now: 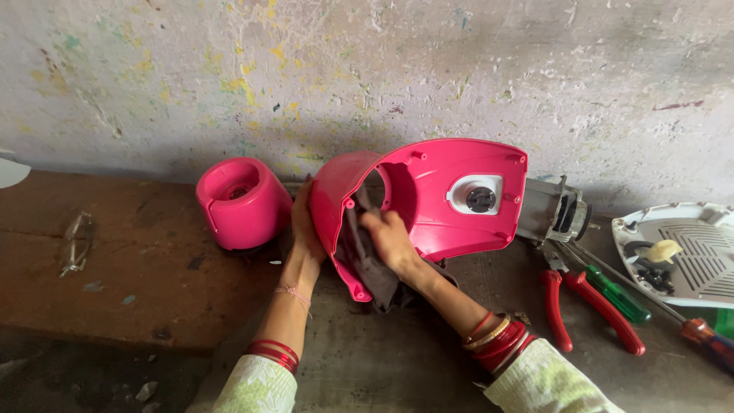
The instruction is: The person wipes the inside and outside of a disassembled pink blender housing with a cloth and then fits a pink motor-base piece onto it.
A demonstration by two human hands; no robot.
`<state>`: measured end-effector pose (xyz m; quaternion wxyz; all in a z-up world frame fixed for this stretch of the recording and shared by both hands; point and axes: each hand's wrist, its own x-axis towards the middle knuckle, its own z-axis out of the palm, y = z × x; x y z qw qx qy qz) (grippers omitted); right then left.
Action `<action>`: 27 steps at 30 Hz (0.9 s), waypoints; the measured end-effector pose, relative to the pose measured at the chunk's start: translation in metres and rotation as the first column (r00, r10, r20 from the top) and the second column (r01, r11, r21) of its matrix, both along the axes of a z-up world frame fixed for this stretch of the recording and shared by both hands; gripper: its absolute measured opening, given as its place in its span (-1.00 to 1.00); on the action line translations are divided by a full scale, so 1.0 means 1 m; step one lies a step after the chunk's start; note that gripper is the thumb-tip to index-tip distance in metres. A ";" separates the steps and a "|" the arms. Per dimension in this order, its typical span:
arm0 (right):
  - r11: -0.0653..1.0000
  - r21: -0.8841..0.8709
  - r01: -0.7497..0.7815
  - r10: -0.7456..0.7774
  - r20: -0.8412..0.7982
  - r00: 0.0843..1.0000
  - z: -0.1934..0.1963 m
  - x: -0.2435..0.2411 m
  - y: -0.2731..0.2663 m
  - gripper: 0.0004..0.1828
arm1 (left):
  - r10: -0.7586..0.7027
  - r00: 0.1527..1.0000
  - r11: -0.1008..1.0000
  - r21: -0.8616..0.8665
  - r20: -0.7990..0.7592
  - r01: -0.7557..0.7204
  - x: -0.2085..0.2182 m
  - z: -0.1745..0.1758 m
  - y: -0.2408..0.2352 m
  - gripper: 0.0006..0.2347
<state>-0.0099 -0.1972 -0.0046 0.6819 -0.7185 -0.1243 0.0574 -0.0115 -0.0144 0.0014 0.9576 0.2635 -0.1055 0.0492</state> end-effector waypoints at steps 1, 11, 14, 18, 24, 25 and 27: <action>0.997 0.070 0.039 -0.039 -0.002 0.999 0.002 0.006 -0.001 -0.55 | 0.004 1.000 1.000 0.003 -0.002 -0.004 0.001 0.000 0.000 -0.59; 0.790 -0.116 0.602 -0.159 0.910 0.384 0.078 -0.044 -0.042 -0.52 | -0.004 0.999 1.000 0.024 0.049 0.003 -0.003 0.002 0.000 -0.55; 0.858 0.079 0.508 -0.224 0.947 0.232 0.089 -0.064 -0.042 -0.51 | 0.023 1.000 1.000 0.017 0.001 -0.023 -0.004 0.001 0.000 -0.57; 0.954 0.177 0.241 -0.202 0.976 0.084 0.085 -0.063 -0.040 -0.52 | 0.020 0.997 1.000 0.015 -0.078 -0.019 -0.002 0.000 0.002 -0.57; 0.829 -0.509 0.231 0.425 0.842 0.331 0.067 -0.046 -0.027 -0.30 | 0.011 1.000 1.000 0.004 -0.022 -0.011 0.001 -0.003 0.003 -0.59; 0.802 -0.571 0.175 0.452 0.773 0.445 0.067 -0.045 -0.027 -0.27 | -0.001 1.000 1.000 0.008 -0.024 0.002 0.000 -0.003 0.003 -0.59; 0.745 -0.666 0.037 0.496 0.591 0.636 0.070 -0.046 -0.026 -0.21 | -0.002 0.999 1.000 0.022 -0.032 0.003 -0.001 -0.004 0.005 -0.58</action>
